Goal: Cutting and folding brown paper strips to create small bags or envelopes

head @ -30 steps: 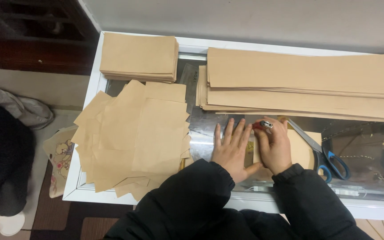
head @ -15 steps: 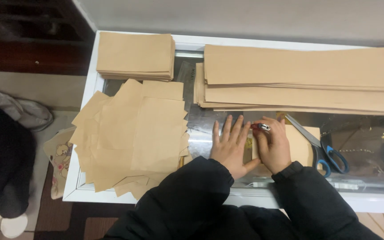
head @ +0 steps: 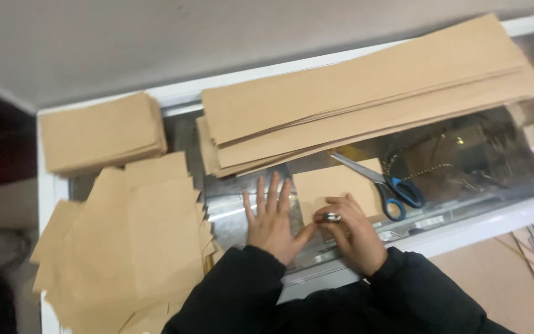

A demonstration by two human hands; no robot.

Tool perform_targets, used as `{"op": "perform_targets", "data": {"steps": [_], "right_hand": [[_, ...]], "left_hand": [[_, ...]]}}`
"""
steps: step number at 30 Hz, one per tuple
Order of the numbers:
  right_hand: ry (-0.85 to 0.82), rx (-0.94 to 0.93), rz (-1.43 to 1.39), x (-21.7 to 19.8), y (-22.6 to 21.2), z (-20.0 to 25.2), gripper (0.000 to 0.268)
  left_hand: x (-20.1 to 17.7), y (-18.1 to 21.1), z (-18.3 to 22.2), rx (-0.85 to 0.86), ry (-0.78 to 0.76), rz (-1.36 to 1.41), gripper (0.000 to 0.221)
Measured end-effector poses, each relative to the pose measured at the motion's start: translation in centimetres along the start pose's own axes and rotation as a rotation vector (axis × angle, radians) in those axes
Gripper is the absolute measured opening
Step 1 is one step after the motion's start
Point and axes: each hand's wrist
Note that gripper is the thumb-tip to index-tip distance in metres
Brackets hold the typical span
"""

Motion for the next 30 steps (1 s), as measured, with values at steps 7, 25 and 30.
{"op": "perform_targets", "data": {"steps": [7, 25, 30], "right_hand": [[0.212, 0.228, 0.121, -4.6, 2.5, -1.2, 0.011], [0.842, 0.560, 0.428, -16.2, 16.3, 2.0, 0.023], [0.777, 0.636, 0.453, -18.5, 18.7, 2.5, 0.026]], "left_hand": [[0.7, -0.2, 0.2, 0.049, 0.150, -0.187, 0.076], [3.3, -2.0, 0.0, 0.068, 0.292, -0.467, 0.084], [3.6, -0.8, -0.4, 0.250, 0.182, -0.235, 0.066]]}}
Point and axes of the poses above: each hand's wrist, its own z-axis away from the middle knuckle, its own x-axis out of the palm, y = z × x, and after that the axes turned 3 degrees about -z, right-handed
